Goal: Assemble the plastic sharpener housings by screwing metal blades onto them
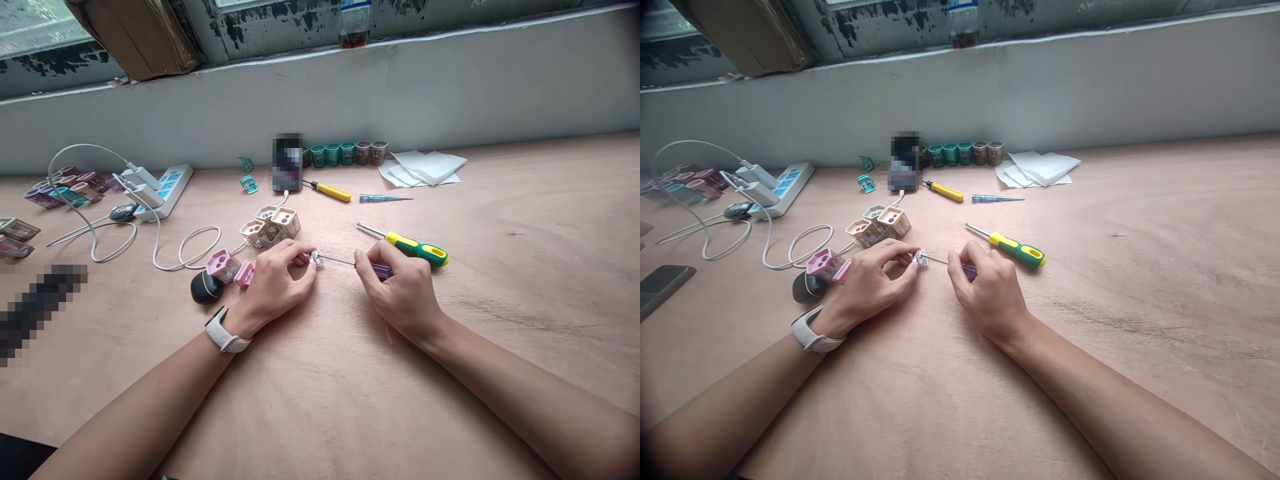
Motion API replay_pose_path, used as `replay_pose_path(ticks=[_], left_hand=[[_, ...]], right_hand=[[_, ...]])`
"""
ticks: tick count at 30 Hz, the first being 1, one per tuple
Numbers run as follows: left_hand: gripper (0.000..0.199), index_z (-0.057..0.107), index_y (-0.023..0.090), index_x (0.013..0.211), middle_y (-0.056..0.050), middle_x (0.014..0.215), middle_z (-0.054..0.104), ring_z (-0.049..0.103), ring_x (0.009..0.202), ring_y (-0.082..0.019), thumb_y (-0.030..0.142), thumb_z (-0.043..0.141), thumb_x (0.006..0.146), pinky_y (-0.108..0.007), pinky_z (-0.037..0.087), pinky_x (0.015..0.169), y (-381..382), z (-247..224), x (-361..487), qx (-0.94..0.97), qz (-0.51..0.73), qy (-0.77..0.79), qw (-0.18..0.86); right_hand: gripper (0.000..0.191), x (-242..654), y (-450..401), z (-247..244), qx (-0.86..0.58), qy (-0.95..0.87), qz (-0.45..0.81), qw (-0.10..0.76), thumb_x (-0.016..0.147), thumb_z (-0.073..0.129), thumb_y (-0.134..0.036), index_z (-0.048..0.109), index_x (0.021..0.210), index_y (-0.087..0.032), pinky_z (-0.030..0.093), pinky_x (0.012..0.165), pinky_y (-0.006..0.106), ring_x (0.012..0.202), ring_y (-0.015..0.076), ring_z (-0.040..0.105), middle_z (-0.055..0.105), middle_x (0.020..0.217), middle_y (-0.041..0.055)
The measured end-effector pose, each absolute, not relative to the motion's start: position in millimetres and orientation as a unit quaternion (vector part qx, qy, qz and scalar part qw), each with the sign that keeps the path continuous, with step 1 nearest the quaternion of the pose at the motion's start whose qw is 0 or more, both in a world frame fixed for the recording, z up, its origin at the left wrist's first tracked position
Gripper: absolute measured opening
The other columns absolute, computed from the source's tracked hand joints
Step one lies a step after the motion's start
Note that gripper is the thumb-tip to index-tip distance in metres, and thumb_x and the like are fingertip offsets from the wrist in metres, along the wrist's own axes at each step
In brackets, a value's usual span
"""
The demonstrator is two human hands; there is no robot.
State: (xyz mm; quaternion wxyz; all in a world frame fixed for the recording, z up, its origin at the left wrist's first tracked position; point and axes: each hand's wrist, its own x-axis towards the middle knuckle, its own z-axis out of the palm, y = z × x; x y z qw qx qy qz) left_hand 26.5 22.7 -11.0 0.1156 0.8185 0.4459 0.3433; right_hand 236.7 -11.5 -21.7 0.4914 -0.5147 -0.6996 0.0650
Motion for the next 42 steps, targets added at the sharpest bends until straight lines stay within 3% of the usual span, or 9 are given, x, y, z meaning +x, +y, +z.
replay_pose_path(ticks=[11,35,42], left_hand=[[0.014,0.072,0.016,0.101,-0.007,0.094,0.072,0.069,0.084,-0.018,0.018,0.066,0.089,-0.029,0.057,0.077,23.7,-9.6,28.2,0.812,0.347,0.451,0.129],[0.026,0.071,0.019,0.112,-0.006,0.102,0.066,0.064,0.092,-0.018,0.016,0.068,0.087,-0.034,0.055,0.087,25.5,-12.6,25.2,0.835,0.318,0.416,0.167],[0.035,0.065,0.015,0.124,-0.008,0.101,0.068,0.066,0.088,-0.018,0.019,0.066,0.089,-0.034,0.058,0.082,22.3,-11.1,26.3,0.793,0.387,0.436,0.175]], right_hand=[[0.028,236.2,-10.6,-20.8,-0.516,-0.707,0.077,0.478,0.096,0.060,-0.026,0.051,0.071,-0.018,0.035,0.054,0.023,0.052,0.0078,0.045,0.056,0.062,-0.0032],[0.028,236.6,-12.2,-18.4,-0.527,-0.676,0.089,0.508,0.094,0.062,-0.027,0.055,0.069,-0.018,0.039,0.055,0.025,0.054,0.0088,0.051,0.059,0.062,-0.0026],[0.020,240.6,-4.1,-18.7,-0.564,-0.604,0.158,0.541,0.096,0.063,-0.036,0.061,0.088,-0.018,0.045,0.059,0.024,0.063,0.0116,0.060,0.067,0.077,0.0011]])
